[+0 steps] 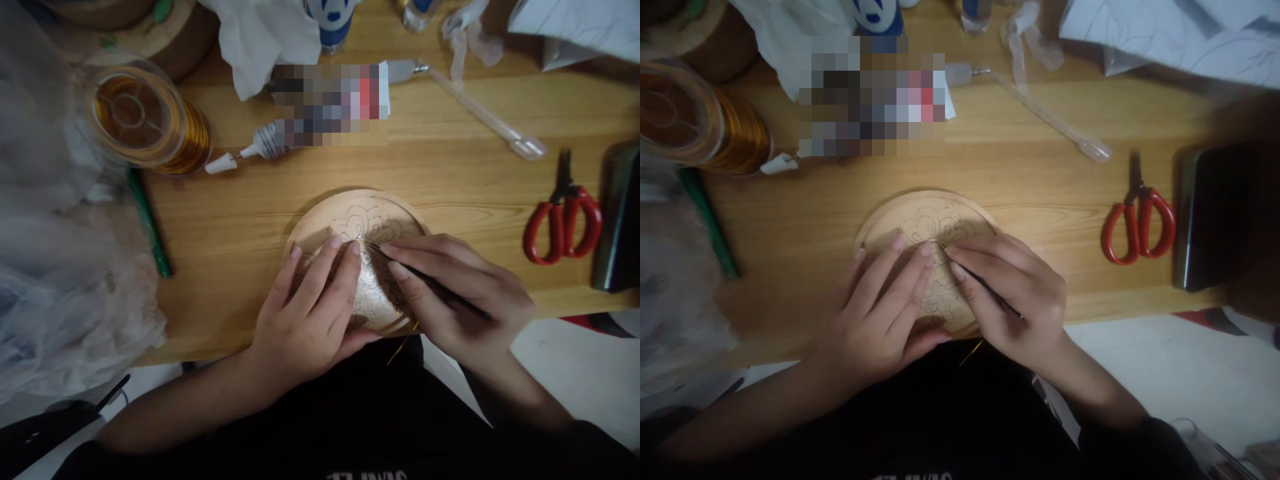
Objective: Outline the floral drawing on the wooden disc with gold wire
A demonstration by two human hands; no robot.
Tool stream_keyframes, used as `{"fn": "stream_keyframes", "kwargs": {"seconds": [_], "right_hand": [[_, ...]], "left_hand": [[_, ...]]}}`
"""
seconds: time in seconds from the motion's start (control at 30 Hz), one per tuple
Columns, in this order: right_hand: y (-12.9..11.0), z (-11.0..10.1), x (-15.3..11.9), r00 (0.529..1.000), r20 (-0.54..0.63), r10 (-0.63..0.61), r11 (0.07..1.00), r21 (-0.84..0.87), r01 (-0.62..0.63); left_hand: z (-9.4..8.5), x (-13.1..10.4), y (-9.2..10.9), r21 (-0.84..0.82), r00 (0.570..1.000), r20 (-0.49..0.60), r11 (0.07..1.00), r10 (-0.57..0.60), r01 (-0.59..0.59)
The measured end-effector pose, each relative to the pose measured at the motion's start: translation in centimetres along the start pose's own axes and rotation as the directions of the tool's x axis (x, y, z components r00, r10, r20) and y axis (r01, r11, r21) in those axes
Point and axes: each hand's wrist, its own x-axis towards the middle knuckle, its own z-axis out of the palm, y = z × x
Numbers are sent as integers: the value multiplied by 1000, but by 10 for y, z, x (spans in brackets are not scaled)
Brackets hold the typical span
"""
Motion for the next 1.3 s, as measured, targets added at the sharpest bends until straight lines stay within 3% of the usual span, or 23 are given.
{"fn": "stream_keyframes", "kwargs": {"seconds": [0.27, 0.57, 1.07, 1.3], "right_hand": [[-12, 4, -5, 988, -39, 148, 986, -72, -151], [-18, 9, -9, 986, -61, 156, 982, -98, -161], [-16, 10, -16, 982, -117, 150, 985, -64, -158], [-17, 20, -19, 969, -217, 120, 990, -51, -134]], "left_hand": [[-2, 1, 0, 3, 1000, 30, 1000, 0, 0], [4, -2, 2, -25, 999, -26, 999, -26, 26], [0, 1, 0, -18, 1000, 6, 1000, -6, 6], [0, 0, 0, -27, 1000, 0, 1000, -12, 12]]}}
